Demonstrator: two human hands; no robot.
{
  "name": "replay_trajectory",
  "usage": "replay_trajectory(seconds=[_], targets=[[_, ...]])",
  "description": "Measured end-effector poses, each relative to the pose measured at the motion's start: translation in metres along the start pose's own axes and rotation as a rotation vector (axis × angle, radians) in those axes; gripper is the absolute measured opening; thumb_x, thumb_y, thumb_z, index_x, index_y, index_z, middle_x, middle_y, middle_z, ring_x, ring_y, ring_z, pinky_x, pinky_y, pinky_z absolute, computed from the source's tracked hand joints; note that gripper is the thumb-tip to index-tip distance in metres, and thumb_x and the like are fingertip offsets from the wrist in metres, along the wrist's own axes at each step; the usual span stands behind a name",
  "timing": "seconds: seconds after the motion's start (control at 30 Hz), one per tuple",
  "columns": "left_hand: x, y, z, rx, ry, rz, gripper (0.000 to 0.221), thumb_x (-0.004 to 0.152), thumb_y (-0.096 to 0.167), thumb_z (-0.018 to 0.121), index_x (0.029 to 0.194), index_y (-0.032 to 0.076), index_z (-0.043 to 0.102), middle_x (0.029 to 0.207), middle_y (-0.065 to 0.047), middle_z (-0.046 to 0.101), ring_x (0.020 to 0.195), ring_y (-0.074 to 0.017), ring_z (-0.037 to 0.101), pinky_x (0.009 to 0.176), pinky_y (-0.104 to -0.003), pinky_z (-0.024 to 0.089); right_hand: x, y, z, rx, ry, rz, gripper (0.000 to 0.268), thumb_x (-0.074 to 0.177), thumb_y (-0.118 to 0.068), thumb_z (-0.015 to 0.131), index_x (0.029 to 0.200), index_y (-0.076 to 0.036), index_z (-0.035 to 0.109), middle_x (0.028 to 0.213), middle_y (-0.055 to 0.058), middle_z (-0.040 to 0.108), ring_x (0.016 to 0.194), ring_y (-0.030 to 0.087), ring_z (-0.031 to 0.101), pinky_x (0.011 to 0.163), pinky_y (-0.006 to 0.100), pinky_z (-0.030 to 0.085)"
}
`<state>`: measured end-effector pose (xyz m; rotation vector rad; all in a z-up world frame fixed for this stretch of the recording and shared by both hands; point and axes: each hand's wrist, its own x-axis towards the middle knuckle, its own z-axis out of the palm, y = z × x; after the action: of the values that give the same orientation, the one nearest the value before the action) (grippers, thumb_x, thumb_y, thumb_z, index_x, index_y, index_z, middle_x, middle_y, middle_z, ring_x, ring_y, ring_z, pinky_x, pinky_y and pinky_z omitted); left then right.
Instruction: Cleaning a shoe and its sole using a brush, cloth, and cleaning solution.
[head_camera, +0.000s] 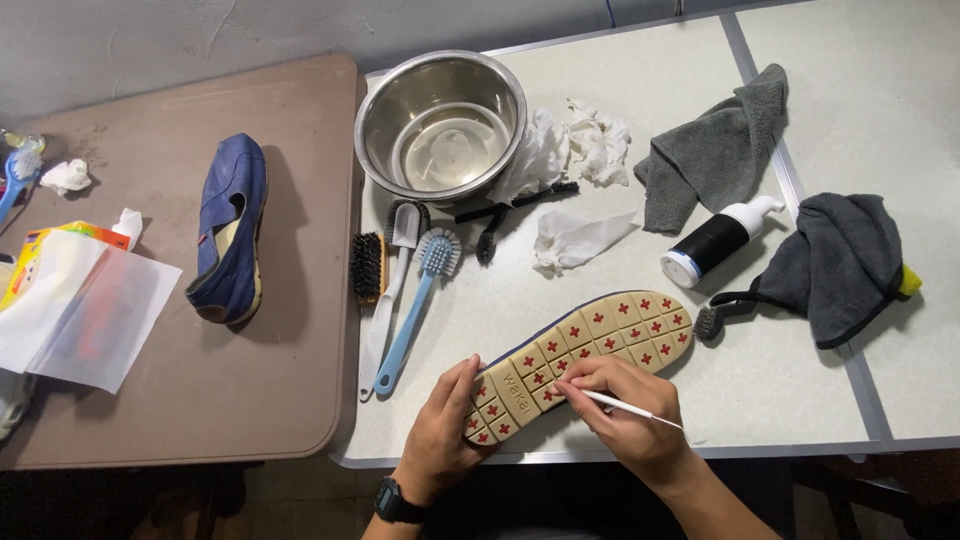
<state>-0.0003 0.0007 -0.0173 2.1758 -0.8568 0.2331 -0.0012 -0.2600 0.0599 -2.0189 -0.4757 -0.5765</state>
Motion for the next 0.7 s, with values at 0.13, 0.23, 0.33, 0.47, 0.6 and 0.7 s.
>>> replay_trajectory(seconds=[0.13,0.23,0.33,0.47,0.6,0.7], targets=[[-0.003,0.002,0.001,0.013,-0.002,-0.035,0.101,0.081,0.016,0.088,0.158,0.002,0.023,0.143,-0.025,0.048,0.128,-0.0383,0.059,0.097,-0.044,0.062,0.000,-0.002,0.002,-0.038,-0.023,0.029,0.020,0.085,-0.008,0.079,0.073,-0.005,0.064,0.082,0.007,0.076,0.073,0.015,0.076,0.064,0.023,0.060],[0.000,0.004,-0.001,0.004,0.002,-0.013,0.100,0.085,0.017,0.087,0.159,0.001,0.022,0.142,-0.026,0.048,0.128,-0.0396,0.059,0.101,-0.046,0.061,0.004,-0.008,0.006,-0.082,-0.073,0.002,0.016,0.085,-0.009,0.080,0.078,-0.006,0.066,0.083,0.005,0.075,0.072,0.014,0.074,0.064,0.023,0.060],[0.001,0.005,-0.002,-0.013,0.006,0.013,0.100,0.086,0.015,0.087,0.159,0.002,0.020,0.141,-0.025,0.048,0.127,-0.0375,0.058,0.104,-0.043,0.061,0.005,-0.011,0.007,-0.070,-0.122,-0.057,0.012,0.088,-0.008,0.076,0.080,-0.004,0.068,0.084,0.006,0.074,0.072,0.015,0.074,0.059,0.022,0.059],[0.002,0.006,-0.005,0.008,0.028,0.036,0.097,0.086,0.012,0.086,0.159,0.001,0.022,0.142,-0.026,0.047,0.124,-0.0370,0.059,0.097,-0.043,0.064,0.009,-0.010,0.008,-0.135,-0.160,0.060,0.012,0.087,-0.013,0.077,0.081,-0.007,0.069,0.082,0.002,0.075,0.072,0.013,0.072,0.059,0.024,0.058],[0.002,0.009,-0.005,-0.008,0.019,0.020,0.099,0.085,0.008,0.085,0.160,0.003,0.021,0.140,-0.025,0.047,0.119,-0.0355,0.061,0.095,-0.042,0.065,0.001,0.005,0.008,-0.110,-0.218,0.087,0.007,0.092,-0.010,0.073,0.095,-0.004,0.072,0.080,0.008,0.077,0.062,0.013,0.077,0.048,0.015,0.065],[0.002,0.008,-0.005,0.005,0.027,0.041,0.098,0.085,0.010,0.085,0.159,0.001,0.021,0.142,-0.026,0.048,0.126,-0.0382,0.058,0.099,-0.045,0.062,0.011,-0.001,0.005,-0.134,-0.248,0.134,0.010,0.088,-0.016,0.076,0.091,-0.007,0.072,0.078,0.004,0.076,0.069,0.013,0.074,0.058,0.023,0.061]])
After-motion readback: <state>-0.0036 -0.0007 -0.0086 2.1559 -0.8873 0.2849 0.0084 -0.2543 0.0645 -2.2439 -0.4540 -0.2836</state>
